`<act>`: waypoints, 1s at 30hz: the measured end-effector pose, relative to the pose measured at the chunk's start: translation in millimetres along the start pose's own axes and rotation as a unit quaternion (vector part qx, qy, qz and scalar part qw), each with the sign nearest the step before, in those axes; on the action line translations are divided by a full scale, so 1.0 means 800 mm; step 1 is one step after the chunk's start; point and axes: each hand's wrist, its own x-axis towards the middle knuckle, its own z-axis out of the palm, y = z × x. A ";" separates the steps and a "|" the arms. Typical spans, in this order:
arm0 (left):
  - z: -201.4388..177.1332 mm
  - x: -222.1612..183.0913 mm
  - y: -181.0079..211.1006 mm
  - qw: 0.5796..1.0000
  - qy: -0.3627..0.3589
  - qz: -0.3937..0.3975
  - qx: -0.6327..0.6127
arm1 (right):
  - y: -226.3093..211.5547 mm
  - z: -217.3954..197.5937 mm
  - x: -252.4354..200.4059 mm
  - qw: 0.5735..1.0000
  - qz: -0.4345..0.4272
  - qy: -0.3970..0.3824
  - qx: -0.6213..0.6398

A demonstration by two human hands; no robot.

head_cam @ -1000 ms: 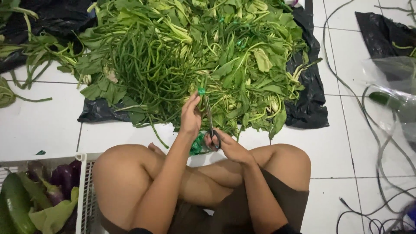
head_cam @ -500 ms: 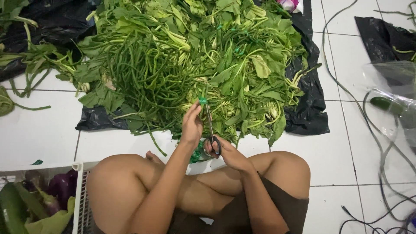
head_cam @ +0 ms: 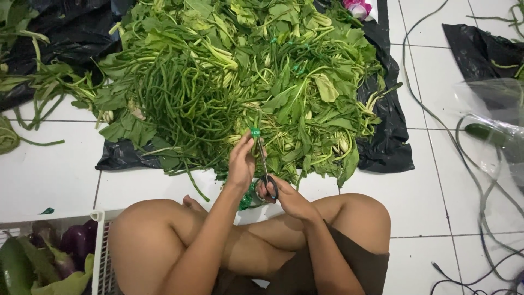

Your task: The person is sitting on the floor, sorting and trimming a large pile of green leafy vegetables using scissors.

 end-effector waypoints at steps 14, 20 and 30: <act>0.007 -0.009 -0.011 1.000 -0.003 -0.028 0.002 | 0.017 0.004 0.003 0.995 -0.059 0.044 -0.064; 0.014 -0.016 -0.010 0.999 -0.010 -0.036 -0.007 | 0.020 0.008 0.002 0.993 -0.080 0.075 -0.053; 0.019 -0.023 -0.010 0.999 -0.032 -0.002 -0.001 | 0.034 0.007 0.007 0.985 -0.102 0.127 -0.053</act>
